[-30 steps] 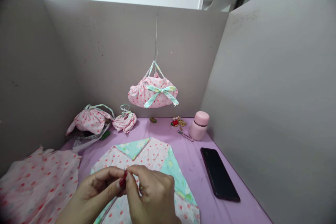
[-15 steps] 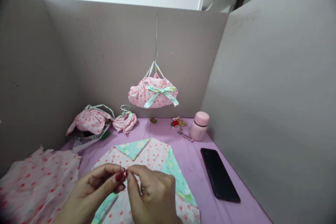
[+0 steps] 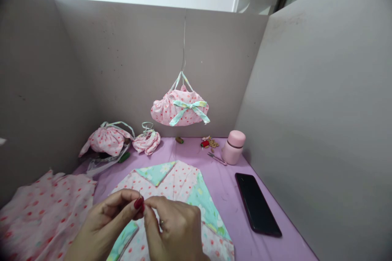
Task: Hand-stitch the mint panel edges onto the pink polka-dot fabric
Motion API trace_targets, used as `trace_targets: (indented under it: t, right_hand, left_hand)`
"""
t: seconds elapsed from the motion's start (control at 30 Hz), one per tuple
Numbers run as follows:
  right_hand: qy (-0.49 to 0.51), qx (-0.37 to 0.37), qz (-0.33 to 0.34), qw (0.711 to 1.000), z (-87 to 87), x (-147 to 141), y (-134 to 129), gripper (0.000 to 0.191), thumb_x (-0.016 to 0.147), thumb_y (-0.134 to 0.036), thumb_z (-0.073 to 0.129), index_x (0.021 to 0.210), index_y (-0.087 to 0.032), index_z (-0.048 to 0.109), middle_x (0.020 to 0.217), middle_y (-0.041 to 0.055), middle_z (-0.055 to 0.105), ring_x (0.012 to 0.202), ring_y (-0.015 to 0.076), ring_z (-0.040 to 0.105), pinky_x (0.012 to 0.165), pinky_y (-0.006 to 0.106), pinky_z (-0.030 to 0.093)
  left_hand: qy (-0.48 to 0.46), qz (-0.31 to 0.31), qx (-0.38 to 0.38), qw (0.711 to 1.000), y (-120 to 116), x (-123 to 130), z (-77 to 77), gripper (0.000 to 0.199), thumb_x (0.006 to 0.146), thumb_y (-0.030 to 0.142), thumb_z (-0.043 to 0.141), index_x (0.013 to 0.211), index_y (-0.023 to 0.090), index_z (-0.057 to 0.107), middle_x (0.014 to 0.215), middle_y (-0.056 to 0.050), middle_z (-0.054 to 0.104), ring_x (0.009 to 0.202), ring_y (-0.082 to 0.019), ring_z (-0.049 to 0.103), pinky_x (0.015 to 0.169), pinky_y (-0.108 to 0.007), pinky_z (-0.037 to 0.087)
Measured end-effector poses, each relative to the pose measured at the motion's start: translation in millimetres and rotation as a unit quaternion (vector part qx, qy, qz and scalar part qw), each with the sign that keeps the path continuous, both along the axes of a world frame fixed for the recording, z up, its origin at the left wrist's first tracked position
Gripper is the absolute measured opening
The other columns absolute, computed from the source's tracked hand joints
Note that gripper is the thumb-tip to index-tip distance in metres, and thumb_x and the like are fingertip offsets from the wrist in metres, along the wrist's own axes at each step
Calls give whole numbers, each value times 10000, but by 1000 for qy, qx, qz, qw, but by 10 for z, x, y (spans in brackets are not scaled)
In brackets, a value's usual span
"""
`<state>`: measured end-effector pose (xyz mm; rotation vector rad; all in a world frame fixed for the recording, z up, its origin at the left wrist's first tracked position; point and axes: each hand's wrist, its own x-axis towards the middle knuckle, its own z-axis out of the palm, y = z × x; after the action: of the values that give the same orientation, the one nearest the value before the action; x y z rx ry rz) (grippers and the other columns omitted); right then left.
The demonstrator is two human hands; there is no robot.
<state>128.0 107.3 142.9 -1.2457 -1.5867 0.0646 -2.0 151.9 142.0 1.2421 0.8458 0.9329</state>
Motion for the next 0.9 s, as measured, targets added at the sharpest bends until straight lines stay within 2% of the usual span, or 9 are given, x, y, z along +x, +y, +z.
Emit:
trace_targets:
  t: [0.13,0.3,0.5,0.63,0.77,0.9]
  right_hand:
    - [8,22,-10,1000,28,-7,10,118,751,-150,542,770,-166,657,514,-30,625,354,71,492,377,175,334]
    - [25,14,17,999,36,9,9,176,784,-123,502,692,-185,638,543,-44,632,426,64,549,435,152,374]
    - [3,-4,26,1000,-11,34,14,174,806,-143,495,765,-183,659,607,-22,667,495,100,606,487,172,416]
    - [-11,-10,18,1000,-30,50,21,199,818,-143,471,716,-184,637,560,-25,632,465,96,576,464,179,389]
    - [-3,-23,2,1000,-36,75,8,170,817,-157,474,764,-173,635,534,-22,596,433,94,534,445,188,373]
    - [-3,-9,-16,1000,-20,80,-9,149,804,-168,499,757,-163,640,464,-36,536,371,83,473,392,189,329]
  left_hand:
    - [1,2,17,1000,-1,6,15,127,750,330,606,698,215,615,649,37,579,668,-137,525,628,-209,443]
    - [0,-2,29,1000,-3,3,21,149,758,335,592,675,212,600,630,43,546,655,-128,508,621,-198,435]
    - [-8,-20,14,1000,-2,15,19,136,758,330,590,688,214,594,642,43,555,668,-130,518,629,-198,431]
    - [11,-14,24,1000,14,7,29,159,758,339,585,671,207,590,627,41,536,654,-132,499,622,-202,424]
    - [26,9,28,999,34,-18,31,158,760,345,583,674,213,594,621,40,531,649,-137,488,617,-211,420]
    - [29,10,51,998,41,-26,5,105,727,314,624,689,216,634,711,15,588,728,-157,525,671,-227,430]
